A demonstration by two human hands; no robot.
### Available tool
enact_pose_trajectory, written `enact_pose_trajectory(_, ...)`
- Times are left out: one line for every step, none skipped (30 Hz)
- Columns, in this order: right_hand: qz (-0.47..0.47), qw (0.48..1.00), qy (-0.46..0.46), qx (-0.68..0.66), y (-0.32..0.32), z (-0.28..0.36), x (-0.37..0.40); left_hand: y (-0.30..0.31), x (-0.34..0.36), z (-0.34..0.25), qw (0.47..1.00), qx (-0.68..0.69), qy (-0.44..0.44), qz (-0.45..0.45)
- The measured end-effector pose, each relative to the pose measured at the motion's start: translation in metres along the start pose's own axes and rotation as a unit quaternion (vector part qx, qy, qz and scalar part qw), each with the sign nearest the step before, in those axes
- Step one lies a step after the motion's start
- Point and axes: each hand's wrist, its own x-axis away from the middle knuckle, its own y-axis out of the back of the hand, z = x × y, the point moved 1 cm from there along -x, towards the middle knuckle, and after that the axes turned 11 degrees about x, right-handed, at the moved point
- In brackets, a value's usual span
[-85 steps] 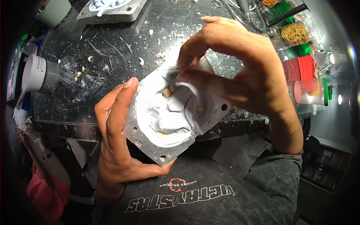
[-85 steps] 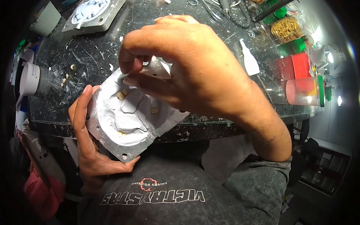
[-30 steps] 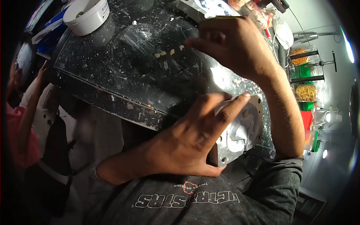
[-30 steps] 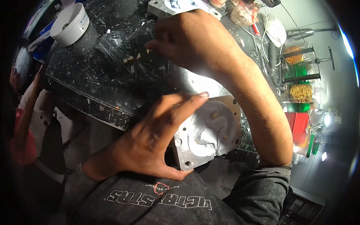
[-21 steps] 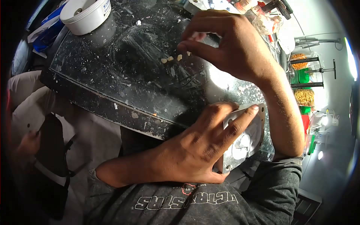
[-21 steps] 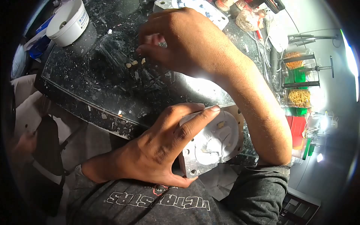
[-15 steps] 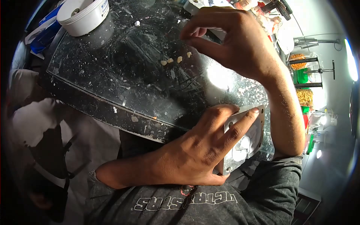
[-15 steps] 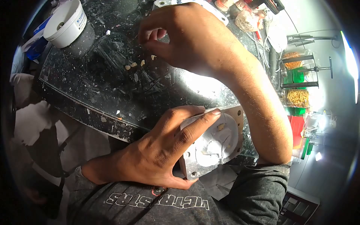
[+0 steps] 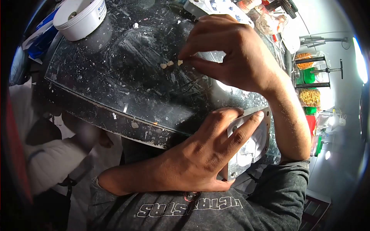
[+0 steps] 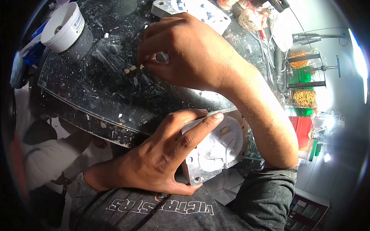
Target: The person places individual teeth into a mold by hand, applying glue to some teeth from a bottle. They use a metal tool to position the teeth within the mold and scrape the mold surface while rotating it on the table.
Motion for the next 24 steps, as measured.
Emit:
enact_pose_trajectory(0.024,1.000,-0.011,-0.015,0.003,0.001,0.003,0.000,0.000,0.000,1.000,-0.001,-0.003,0.000)
enact_pose_trajectory(0.025,1.000,-0.012,-0.015,0.004,0.000,0.006,-0.001,0.000,0.001,1.000,0.000,-0.003,0.001)
enact_pose_trajectory(0.033,0.999,-0.010,-0.009,0.005,-0.001,0.008,-0.001,0.000,0.001,1.000,-0.002,-0.006,-0.002)
enact_pose_trajectory(0.041,0.999,-0.008,-0.003,0.006,-0.002,0.010,-0.001,0.000,0.002,1.000,-0.004,-0.009,-0.005)
enact_pose_trajectory(0.041,0.999,-0.009,-0.003,0.007,-0.004,0.012,-0.001,0.000,0.002,1.000,-0.003,-0.009,-0.004)
enact_pose_trajectory(0.024,0.999,-0.016,0.016,0.010,-0.006,0.013,-0.001,-0.001,0.002,1.000,-0.004,-0.013,-0.006)
enact_pose_trajectory(0.008,0.999,-0.023,0.034,0.011,-0.007,0.015,-0.001,-0.001,0.003,1.000,-0.006,-0.016,-0.009)
enact_pose_trajectory(0.007,0.999,-0.023,0.035,0.012,-0.007,0.016,-0.001,-0.001,0.003,1.000,-0.006,-0.016,-0.009)
enact_pose_trajectory(0.008,0.997,-0.060,0.045,0.013,-0.006,0.019,-0.001,-0.001,0.003,1.000,-0.009,-0.017,-0.010)
enact_pose_trajectory(0.008,0.994,-0.098,0.056,0.014,-0.006,0.021,-0.001,-0.001,0.003,1.000,-0.011,-0.019,-0.009)
enact_pose_trajectory(0.011,0.993,-0.095,0.068,0.012,-0.007,0.022,-0.001,-0.001,0.003,1.000,-0.011,-0.019,-0.008)
enact_pose_trajectory(0.011,0.993,-0.096,0.069,0.011,-0.008,0.021,-0.001,-0.001,0.003,1.000,-0.011,-0.018,-0.007)
enact_pose_trajectory(0.009,0.994,-0.089,0.055,0.008,-0.008,0.020,-0.001,-0.001,0.003,1.000,-0.012,-0.017,-0.006)
enact_pose_trajectory(0.008,0.996,-0.081,0.041,0.005,-0.008,0.018,-0.001,-0.001,0.003,1.000,-0.012,-0.017,-0.005)
enact_pose_trajectory(0.007,0.997,-0.074,0.037,0.003,-0.008,0.017,-0.001,-0.001,0.002,1.000,-0.014,-0.016,-0.006)
enact_pose_trajectory(0.006,0.997,-0.074,0.036,0.001,-0.008,0.016,-0.001,-0.001,0.002,1.000,-0.017,-0.014,-0.007)
enact_pose_trajectory(-0.007,0.998,-0.057,0.032,-0.001,-0.007,0.014,-0.001,-0.001,0.002,1.000,-0.018,-0.013,-0.007)
enact_pose_trajectory(-0.020,0.999,-0.040,0.029,-0.002,-0.006,0.012,-0.001,0.000,0.003,1.000,-0.011,-0.011,-0.007)
enact_pose_trajectory(-0.020,0.999,-0.039,0.028,-0.003,-0.005,0.010,-0.001,0.000,0.004,1.000,-0.003,-0.009,-0.007)
enact_pose_trajectory(-0.022,0.999,-0.039,0.026,-0.003,-0.003,0.007,-0.001,0.001,0.003,1.000,-0.004,-0.008,-0.007)
enact_pose_trajectory(-0.024,0.999,-0.039,0.024,-0.002,-0.002,0.004,-0.001,0.001,0.003,1.000,0.000,-0.006,-0.006)
enact_pose_trajectory(-0.024,0.999,-0.039,0.023,-0.003,-0.001,0.000,-0.001,0.001,0.003,1.000,0.005,-0.003,-0.005)
enact_pose_trajectory(-0.012,0.999,-0.029,0.009,-0.004,0.000,-0.004,-0.001,0.001,0.003,1.000,0.005,-0.003,-0.005)
enact_pose_trajectory(0.000,1.000,-0.020,-0.005,-0.006,0.001,-0.008,-0.001,0.001,0.002,1.000,0.001,0.005,0.001)
